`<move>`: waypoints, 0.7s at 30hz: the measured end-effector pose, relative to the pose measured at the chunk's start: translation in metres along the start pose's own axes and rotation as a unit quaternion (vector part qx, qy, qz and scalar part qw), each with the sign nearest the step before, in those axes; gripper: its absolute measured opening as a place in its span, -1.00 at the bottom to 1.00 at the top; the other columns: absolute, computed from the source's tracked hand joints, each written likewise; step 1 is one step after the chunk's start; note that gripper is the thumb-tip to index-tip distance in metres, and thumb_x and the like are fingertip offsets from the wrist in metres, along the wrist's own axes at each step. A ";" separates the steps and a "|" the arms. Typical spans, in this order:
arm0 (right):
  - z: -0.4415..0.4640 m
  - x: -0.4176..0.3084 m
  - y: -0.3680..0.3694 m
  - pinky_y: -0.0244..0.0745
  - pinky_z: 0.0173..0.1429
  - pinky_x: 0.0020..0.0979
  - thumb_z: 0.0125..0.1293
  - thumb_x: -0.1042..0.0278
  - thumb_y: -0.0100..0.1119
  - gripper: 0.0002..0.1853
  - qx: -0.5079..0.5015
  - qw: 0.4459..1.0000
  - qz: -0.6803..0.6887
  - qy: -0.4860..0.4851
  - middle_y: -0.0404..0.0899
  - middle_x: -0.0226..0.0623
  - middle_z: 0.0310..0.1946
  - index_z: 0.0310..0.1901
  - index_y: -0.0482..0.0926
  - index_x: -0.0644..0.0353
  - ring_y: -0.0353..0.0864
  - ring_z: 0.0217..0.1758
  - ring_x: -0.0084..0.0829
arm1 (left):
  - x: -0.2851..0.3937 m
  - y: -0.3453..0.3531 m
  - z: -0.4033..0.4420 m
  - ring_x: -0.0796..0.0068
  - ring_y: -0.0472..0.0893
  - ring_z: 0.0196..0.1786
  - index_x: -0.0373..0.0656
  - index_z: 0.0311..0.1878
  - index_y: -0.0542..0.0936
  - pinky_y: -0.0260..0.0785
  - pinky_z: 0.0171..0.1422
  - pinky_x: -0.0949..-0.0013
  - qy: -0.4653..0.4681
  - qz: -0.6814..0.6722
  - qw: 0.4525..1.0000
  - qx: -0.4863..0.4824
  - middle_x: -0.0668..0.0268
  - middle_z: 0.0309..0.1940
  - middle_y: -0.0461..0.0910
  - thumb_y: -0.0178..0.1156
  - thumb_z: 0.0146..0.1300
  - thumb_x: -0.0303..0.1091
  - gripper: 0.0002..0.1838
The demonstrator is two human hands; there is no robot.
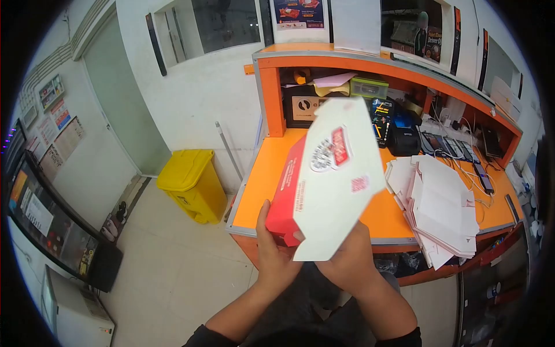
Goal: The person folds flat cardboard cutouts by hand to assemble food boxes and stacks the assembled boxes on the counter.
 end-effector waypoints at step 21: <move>-0.021 0.033 0.038 0.54 0.24 -0.06 0.23 0.29 0.49 -0.60 0.011 0.997 -0.071 -0.002 0.66 -0.15 0.01 0.06 0.67 0.23 0.63 0.15 0.04 | -0.035 -0.025 -0.008 0.23 0.42 0.49 -0.18 0.65 -0.03 0.38 0.51 0.15 -0.047 -0.047 0.997 0.036 0.08 0.47 0.28 0.34 0.33 -0.55 -0.04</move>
Point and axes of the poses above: each hand's wrist, its own z-axis towards the middle knuckle, its own y-axis out of the palm, x = y × z, the point moved 10 cm from there along z, towards the middle knuckle
